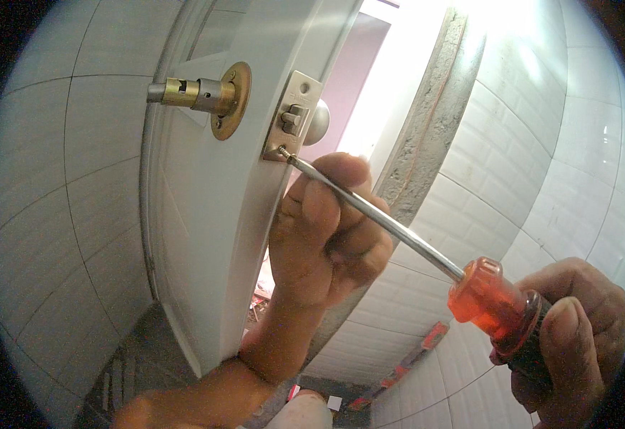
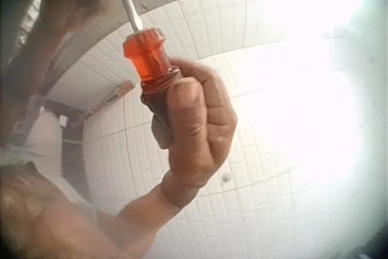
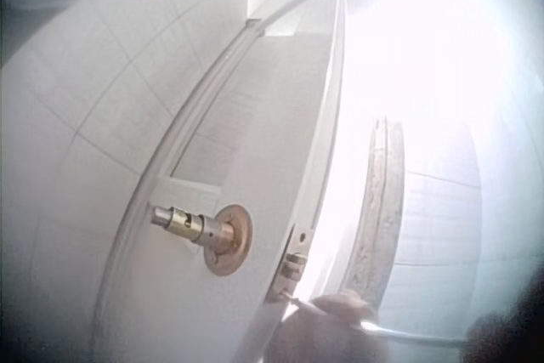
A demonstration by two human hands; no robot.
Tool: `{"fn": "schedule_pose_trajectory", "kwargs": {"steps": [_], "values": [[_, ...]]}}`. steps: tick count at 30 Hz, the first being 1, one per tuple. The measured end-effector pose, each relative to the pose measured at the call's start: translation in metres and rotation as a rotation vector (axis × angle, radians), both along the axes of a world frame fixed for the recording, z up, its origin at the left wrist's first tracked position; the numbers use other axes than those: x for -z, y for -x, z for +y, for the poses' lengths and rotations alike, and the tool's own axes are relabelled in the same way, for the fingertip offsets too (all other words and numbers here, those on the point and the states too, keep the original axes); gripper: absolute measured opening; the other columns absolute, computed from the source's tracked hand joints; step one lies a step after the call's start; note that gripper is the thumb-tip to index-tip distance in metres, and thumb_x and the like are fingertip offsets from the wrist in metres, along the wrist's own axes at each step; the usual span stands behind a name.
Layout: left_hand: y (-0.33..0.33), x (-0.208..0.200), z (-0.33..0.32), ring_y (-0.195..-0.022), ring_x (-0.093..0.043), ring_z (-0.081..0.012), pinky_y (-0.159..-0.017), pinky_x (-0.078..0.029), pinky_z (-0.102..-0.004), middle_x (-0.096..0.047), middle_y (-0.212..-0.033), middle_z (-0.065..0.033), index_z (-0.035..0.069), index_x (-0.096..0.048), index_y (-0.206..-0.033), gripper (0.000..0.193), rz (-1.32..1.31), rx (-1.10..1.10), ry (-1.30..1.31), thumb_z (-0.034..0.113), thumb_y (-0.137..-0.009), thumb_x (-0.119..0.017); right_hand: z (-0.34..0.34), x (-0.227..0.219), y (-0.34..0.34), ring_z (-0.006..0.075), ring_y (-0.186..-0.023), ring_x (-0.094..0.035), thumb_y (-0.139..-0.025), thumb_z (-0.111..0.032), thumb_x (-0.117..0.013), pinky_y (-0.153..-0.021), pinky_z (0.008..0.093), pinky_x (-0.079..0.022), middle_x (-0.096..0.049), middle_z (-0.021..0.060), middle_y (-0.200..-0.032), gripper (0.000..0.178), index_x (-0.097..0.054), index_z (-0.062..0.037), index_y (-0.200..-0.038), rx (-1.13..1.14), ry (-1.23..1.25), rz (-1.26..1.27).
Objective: The person installs a door lock on a white door. They retrieve screws from a box, position the lock plate, and use a screwdriver to fasten the screws into the door. The person remains kneeling on the floor during the task.
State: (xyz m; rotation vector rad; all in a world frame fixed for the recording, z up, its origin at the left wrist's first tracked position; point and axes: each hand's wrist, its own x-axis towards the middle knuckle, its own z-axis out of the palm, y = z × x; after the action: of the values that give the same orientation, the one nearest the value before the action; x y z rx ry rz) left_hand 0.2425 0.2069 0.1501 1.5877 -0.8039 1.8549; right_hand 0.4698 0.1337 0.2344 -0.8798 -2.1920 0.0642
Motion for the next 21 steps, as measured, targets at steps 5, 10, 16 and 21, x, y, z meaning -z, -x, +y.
{"fn": "schedule_pose_trajectory", "kwargs": {"steps": [5, 10, 16, 21], "values": [[0.004, -0.003, -0.005, -0.048, -0.024, -0.0038, -0.036, -0.027, -0.0195, -0.028, -0.059, 0.0060, 0.000, -0.057, -0.115, 0.031, -0.025, -0.098, 0.011, 0.026, -0.100, -0.050, 0.037, 0.015, -0.020, 0.0146, -0.065, -0.046, -0.087, -0.047, -0.065, -0.056, 0.0274, -0.039, -0.046, 0.0109, -0.094, 0.057, -0.046, -0.0004, -0.113, -0.059, -1.303, -0.365], [-0.003, 0.001, -0.008, -0.047, -0.032, -0.0044, -0.038, -0.033, -0.0210, -0.037, -0.059, 0.0033, -0.001, -0.058, -0.109, 0.033, -0.017, -0.058, 0.111, 0.030, -0.099, -0.051, 0.007, 0.013, -0.016, 0.0162, -0.075, -0.057, -0.093, -0.049, -0.052, -0.061, 0.0269, -0.047, -0.056, 0.0169, -0.093, 0.055, -0.049, 0.0034, -0.112, -0.124, -0.276, -0.143], [-0.007, -0.001, -0.018, -0.046, -0.032, -0.0045, -0.038, -0.034, -0.0224, -0.038, -0.056, 0.0030, -0.003, -0.059, -0.107, 0.038, -0.066, -0.200, 0.174, 0.033, -0.099, -0.051, 0.034, 0.036, -0.047, 0.0291, -0.106, -0.060, -0.088, -0.022, -0.065, -0.088, 0.0432, -0.053, -0.058, 0.0232, -0.108, 0.042, -0.049, -0.0003, -0.120, 0.102, -1.197, -0.298], [-0.007, -0.003, -0.022, -0.048, -0.039, -0.0051, -0.039, -0.036, -0.0227, -0.042, -0.058, 0.0016, -0.006, -0.058, -0.105, 0.042, -0.052, -0.177, 0.201, 0.035, -0.100, -0.051, 0.023, 0.019, -0.035, 0.0255, -0.092, -0.062, -0.088, -0.026, -0.062, -0.077, 0.0371, -0.052, -0.061, 0.0182, -0.101, 0.037, -0.053, -0.0020, -0.115, -0.099, -0.491, -0.161]]}}
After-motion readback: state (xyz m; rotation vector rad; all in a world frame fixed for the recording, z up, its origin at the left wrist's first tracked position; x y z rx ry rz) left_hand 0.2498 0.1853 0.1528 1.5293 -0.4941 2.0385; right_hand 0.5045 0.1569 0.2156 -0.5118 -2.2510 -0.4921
